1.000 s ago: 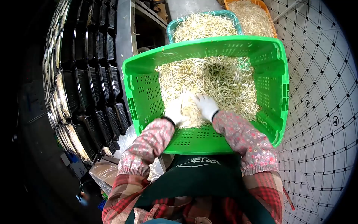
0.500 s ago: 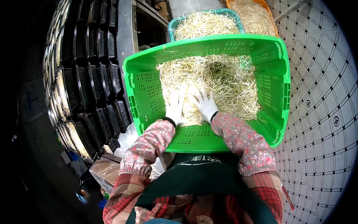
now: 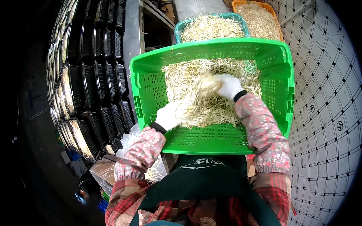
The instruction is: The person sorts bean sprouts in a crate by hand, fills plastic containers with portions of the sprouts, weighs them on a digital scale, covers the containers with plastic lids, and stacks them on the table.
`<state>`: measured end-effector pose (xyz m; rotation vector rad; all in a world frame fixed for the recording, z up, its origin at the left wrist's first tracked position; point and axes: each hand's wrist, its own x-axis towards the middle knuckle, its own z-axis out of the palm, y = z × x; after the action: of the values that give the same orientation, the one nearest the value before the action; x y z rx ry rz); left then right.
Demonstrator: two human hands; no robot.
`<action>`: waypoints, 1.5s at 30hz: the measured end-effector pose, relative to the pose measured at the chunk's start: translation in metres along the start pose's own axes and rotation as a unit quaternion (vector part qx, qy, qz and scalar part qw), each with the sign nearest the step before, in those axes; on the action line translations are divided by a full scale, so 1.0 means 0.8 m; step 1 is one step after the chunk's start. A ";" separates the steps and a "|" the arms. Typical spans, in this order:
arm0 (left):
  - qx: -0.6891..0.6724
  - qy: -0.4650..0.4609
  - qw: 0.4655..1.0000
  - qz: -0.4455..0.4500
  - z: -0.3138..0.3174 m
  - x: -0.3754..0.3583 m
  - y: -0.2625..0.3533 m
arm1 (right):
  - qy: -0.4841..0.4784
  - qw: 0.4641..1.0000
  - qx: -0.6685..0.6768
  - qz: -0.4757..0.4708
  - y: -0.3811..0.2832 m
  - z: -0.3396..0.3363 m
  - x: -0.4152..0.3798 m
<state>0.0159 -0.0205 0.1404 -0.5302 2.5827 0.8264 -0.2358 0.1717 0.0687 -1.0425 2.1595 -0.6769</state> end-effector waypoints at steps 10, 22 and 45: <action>0.287 0.030 0.947 0.140 0.030 0.008 0.023 | -0.113 0.985 -0.125 -0.030 -0.055 0.053 0.042; 0.096 -0.147 0.984 -0.010 0.026 0.157 0.009 | -0.033 0.959 -0.281 0.007 -0.042 0.097 -0.023; -0.239 0.131 0.943 -0.191 0.105 0.019 -0.087 | -0.167 0.985 -0.031 0.010 -0.019 0.036 0.067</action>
<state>0.0543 -0.0255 0.0372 -1.3129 2.3625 1.3119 -0.2335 0.1147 0.0426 -1.0790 1.9049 -0.3941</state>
